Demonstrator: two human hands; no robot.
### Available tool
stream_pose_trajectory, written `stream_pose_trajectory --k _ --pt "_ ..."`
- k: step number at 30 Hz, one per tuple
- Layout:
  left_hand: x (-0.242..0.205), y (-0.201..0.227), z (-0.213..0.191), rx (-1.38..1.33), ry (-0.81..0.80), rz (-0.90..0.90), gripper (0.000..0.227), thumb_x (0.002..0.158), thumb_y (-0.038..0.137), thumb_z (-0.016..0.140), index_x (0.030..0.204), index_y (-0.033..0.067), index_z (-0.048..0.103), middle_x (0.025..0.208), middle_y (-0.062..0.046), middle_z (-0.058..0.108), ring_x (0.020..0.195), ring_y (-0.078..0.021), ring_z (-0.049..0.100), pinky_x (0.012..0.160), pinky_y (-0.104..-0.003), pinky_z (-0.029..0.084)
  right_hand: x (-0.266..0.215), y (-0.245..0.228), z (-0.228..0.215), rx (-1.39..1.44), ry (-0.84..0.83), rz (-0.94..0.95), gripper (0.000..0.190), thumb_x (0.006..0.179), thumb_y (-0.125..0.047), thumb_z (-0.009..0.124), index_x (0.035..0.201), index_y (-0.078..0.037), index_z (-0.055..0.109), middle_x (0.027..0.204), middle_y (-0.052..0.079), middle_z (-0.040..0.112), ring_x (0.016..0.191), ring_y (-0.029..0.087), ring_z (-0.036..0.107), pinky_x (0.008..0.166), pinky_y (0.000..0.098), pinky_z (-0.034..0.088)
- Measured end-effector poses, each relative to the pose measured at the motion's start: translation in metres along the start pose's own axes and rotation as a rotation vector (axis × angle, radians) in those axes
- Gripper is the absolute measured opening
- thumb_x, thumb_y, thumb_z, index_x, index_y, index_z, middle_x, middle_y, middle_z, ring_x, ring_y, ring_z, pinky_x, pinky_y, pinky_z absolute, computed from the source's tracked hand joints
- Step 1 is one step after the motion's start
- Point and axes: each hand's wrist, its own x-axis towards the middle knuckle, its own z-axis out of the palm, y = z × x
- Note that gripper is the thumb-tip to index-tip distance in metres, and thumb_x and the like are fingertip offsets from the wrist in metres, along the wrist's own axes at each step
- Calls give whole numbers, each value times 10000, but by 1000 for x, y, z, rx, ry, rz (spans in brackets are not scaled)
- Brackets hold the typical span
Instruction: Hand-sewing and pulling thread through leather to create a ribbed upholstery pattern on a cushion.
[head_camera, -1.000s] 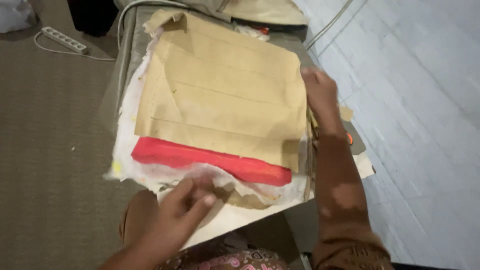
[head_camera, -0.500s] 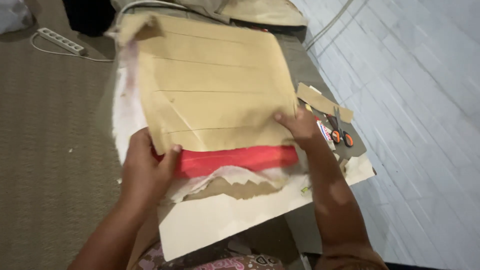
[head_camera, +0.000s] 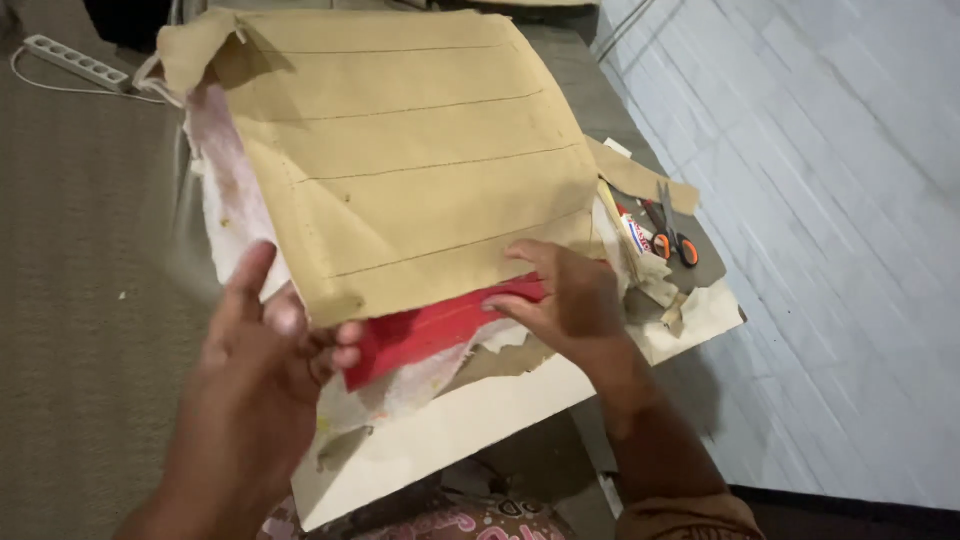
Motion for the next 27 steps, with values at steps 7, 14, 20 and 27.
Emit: stream_pose_trajectory --k 7,14,20,27 --pt "-9 -39 49 389 74 -529 559 893 268 577 1385 5 530 1189 -175 670 1068 -315 620 888 -446 522 4 -11 31 -5 138 -113 230 848 -117 642 1022 -206 762 760 37 662 665 263 598 547 407 468" --pt "3 -15 45 458 204 -429 436 874 276 625 1174 -35 687 900 -220 765 792 -320 716 811 -425 613 26 -48 34 278 328 -308 142 1015 -98 651 897 -75 726 609 21 507 498 168 468 447 342 462" --pt "35 -93 45 27 135 -357 672 1001 431 541 1298 -171 571 1049 -224 762 707 -225 765 537 -264 617 5 -22 17 594 -48 103 453 881 -379 789 1217 -115 639 638 75 561 542 253 583 590 400 534" --pt "59 -93 82 176 163 -528 491 961 422 650 1121 -39 700 650 -157 680 464 -215 688 351 -214 475 5 9 23 800 71 498 165 1089 -269 498 1097 -133 591 840 64 699 748 153 679 737 310 580"
